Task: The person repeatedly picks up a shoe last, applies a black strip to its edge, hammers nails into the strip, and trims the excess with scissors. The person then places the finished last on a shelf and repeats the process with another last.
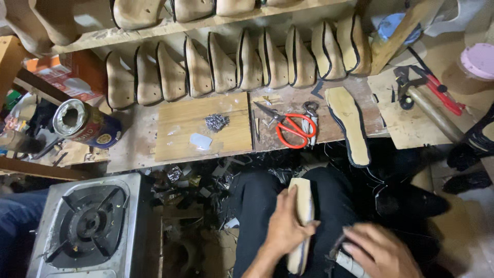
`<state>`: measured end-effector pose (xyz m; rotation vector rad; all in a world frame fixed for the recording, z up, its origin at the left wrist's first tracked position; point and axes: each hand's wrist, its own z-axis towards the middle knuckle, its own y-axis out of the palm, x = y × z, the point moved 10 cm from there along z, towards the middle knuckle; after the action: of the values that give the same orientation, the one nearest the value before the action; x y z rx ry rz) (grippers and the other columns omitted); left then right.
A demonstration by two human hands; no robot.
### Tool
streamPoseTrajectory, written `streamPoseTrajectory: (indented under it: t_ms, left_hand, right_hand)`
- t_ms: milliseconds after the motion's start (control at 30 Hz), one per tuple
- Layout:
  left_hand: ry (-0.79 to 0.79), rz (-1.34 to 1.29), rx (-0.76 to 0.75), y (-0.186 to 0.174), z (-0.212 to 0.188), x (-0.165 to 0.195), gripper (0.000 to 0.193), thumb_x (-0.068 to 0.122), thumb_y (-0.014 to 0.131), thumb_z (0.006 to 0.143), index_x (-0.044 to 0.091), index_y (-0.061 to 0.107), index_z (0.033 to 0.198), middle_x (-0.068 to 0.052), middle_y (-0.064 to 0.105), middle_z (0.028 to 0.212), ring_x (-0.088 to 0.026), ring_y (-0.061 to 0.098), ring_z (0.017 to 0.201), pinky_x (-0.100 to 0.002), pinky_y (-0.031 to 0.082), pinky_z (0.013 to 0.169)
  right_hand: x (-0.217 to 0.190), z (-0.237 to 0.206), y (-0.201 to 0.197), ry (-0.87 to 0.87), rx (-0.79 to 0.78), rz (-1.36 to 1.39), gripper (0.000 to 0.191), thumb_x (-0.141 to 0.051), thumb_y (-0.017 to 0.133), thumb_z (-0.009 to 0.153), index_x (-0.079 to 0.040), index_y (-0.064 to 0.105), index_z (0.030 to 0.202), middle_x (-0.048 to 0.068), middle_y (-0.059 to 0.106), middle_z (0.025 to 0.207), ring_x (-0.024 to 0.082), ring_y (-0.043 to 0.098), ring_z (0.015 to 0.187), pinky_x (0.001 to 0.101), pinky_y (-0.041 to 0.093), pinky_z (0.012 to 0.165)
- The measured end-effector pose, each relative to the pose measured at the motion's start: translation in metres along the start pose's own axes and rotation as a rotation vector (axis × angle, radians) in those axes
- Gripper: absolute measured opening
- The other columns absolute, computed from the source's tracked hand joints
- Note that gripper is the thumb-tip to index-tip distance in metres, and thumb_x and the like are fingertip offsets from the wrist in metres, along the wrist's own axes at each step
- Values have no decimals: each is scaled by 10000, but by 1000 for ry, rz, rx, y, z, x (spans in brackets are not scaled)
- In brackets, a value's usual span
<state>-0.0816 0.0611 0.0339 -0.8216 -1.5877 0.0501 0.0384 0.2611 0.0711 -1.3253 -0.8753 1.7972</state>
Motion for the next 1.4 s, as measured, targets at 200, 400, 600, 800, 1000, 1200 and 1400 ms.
streamPoseTrajectory:
  t_ms: [200,400,600,800,1000,1200,1400]
  left_hand:
    - [-8,-1075,-132,-36,-22,-46,762,234,764,792,88,460,1475,-101,623,1393,-192,620,1255,-321,472,1082]
    - [3,-723,128,-58,-26,-54,310,197,702,944,-29,686,1157,-22,683,1000,-78,596,924,-251,491,853]
    - [-49,-776,332,-75,-38,-63,336,220,658,925,6,665,1185,-14,717,976,-72,617,889,-233,500,812]
    - [-64,-980,442,-85,-39,-83,342,227,594,980,-25,657,1204,-54,682,901,-110,574,759,-269,460,673]
    - [105,-1255,441,-99,-32,-64,372,231,572,969,-36,611,1226,-83,709,1021,-145,661,875,-297,543,786]
    - [119,-1381,353,-89,-27,-41,456,283,584,923,-18,575,1266,-109,701,1049,-187,682,903,-337,566,811]
    - [92,-1343,356,-67,-35,-36,505,342,593,928,-32,577,1269,-111,695,1035,-183,669,903,-331,556,808]
  right_hand:
    - [-46,156,-33,-133,48,15,320,-237,739,840,-47,737,1096,110,718,987,305,694,887,393,547,780]
    - [-53,283,19,-217,25,-193,282,-176,716,878,-87,715,1146,144,702,1090,346,694,952,448,556,824]
    - [-17,330,51,47,-325,-396,568,-334,753,861,-157,603,1379,177,736,1114,349,723,961,458,548,851]
    - [8,292,32,270,-107,357,482,-216,700,885,-100,633,1348,97,768,1038,189,704,836,323,566,732]
    - [-13,131,82,617,-429,730,366,-208,867,760,-43,684,1030,90,638,731,185,595,594,344,503,537]
    - [-70,81,63,178,-455,217,346,-297,814,790,-70,581,907,115,689,714,309,661,660,412,516,642]
    - [-92,92,48,34,-391,237,362,-223,731,770,-56,552,1036,155,686,821,363,662,724,471,466,706]
